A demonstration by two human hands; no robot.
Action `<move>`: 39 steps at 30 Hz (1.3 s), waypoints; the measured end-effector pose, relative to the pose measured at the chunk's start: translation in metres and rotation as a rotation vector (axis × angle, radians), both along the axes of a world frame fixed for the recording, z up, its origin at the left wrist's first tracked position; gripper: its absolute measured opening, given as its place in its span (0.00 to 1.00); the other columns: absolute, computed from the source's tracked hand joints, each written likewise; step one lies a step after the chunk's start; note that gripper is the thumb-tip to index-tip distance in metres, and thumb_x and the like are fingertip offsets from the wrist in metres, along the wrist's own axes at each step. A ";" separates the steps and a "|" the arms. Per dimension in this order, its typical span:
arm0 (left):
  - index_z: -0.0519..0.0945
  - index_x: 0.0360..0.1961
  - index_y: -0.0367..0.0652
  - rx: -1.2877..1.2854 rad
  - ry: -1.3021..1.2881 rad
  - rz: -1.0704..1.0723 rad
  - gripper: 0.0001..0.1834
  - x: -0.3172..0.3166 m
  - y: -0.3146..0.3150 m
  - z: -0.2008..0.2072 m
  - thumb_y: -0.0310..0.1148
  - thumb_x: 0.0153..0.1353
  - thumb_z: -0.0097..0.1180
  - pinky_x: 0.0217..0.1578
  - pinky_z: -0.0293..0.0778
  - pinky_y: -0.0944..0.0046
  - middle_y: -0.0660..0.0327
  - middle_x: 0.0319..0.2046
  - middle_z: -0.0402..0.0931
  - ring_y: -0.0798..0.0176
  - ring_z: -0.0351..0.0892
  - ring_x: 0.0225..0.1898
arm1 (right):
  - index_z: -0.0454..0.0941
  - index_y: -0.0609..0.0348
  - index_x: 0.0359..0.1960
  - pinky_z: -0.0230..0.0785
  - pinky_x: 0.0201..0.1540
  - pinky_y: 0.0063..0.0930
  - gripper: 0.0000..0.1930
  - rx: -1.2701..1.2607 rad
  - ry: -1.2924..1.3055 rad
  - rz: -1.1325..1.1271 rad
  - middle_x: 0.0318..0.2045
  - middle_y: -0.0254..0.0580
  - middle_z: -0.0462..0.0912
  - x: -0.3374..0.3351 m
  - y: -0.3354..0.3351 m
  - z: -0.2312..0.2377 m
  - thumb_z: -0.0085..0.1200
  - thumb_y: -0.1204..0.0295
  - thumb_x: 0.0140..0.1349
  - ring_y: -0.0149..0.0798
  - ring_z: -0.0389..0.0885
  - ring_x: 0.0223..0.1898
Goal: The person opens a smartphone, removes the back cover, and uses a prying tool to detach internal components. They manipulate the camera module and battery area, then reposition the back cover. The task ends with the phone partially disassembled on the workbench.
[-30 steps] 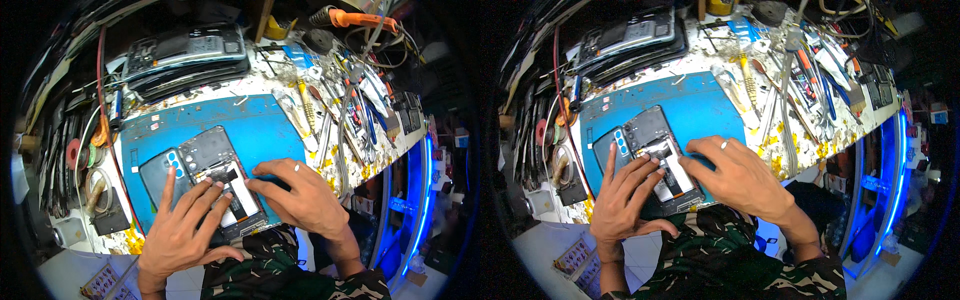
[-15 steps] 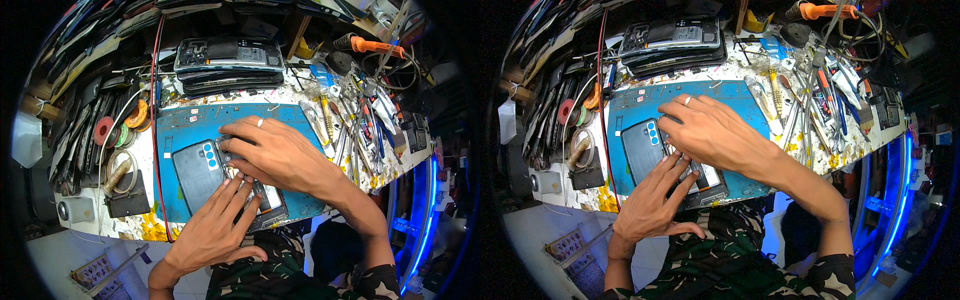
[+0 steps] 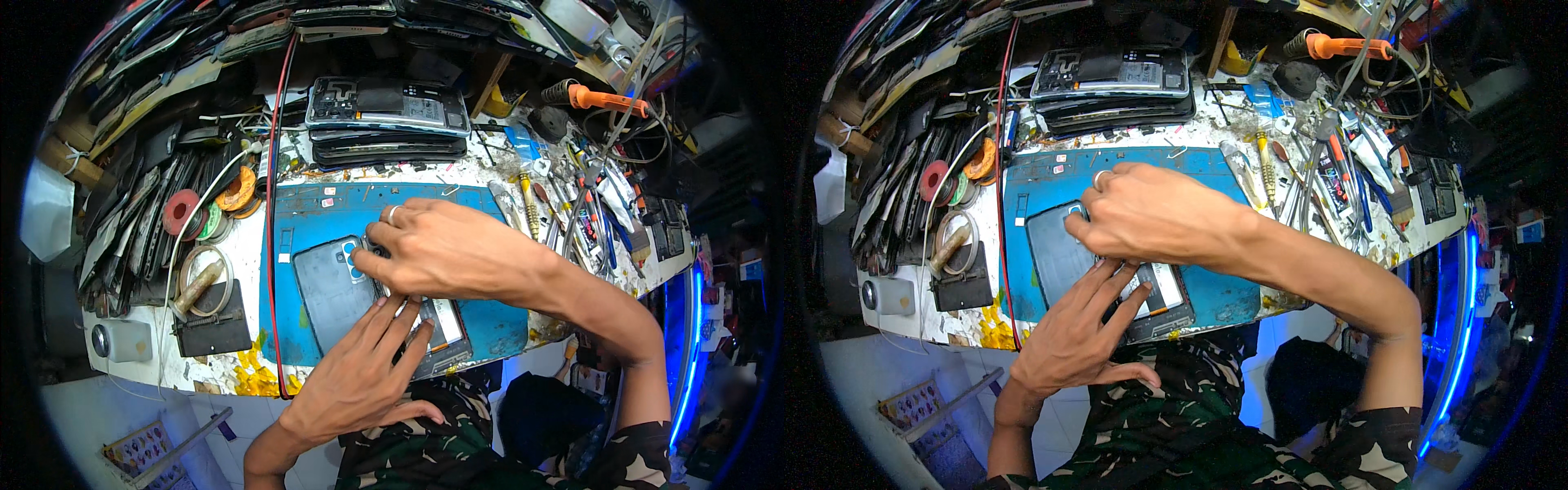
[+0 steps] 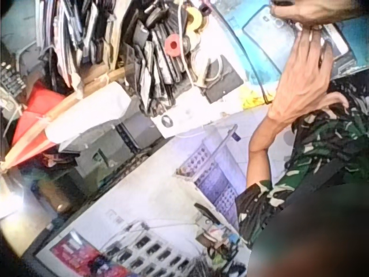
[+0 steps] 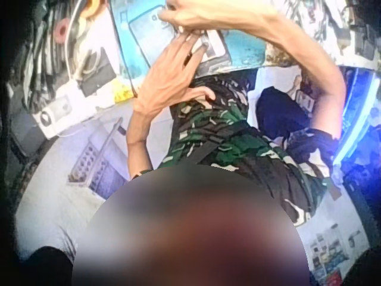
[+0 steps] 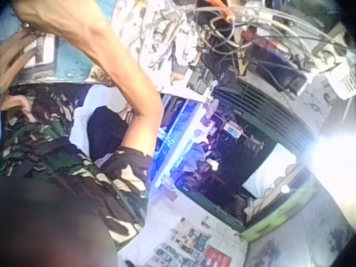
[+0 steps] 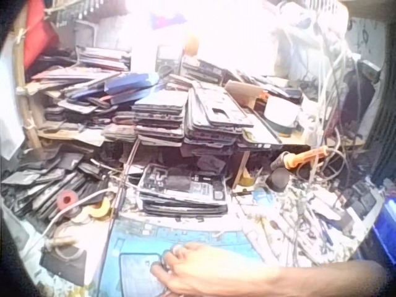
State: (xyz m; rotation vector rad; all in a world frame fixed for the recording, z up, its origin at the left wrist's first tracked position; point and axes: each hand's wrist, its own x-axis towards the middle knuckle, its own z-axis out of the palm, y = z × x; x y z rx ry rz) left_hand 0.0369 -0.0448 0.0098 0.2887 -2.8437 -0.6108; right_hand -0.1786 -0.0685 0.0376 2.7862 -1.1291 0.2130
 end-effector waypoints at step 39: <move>0.74 0.63 0.28 0.265 0.172 0.033 0.56 0.008 -0.022 -0.005 0.72 0.49 0.63 0.68 0.68 0.45 0.39 0.60 0.73 0.38 0.71 0.66 | 0.76 0.71 0.60 0.77 0.62 0.41 0.27 1.161 -1.472 -0.278 0.58 0.61 0.82 -0.037 0.064 -0.012 0.43 0.54 0.79 0.51 0.83 0.60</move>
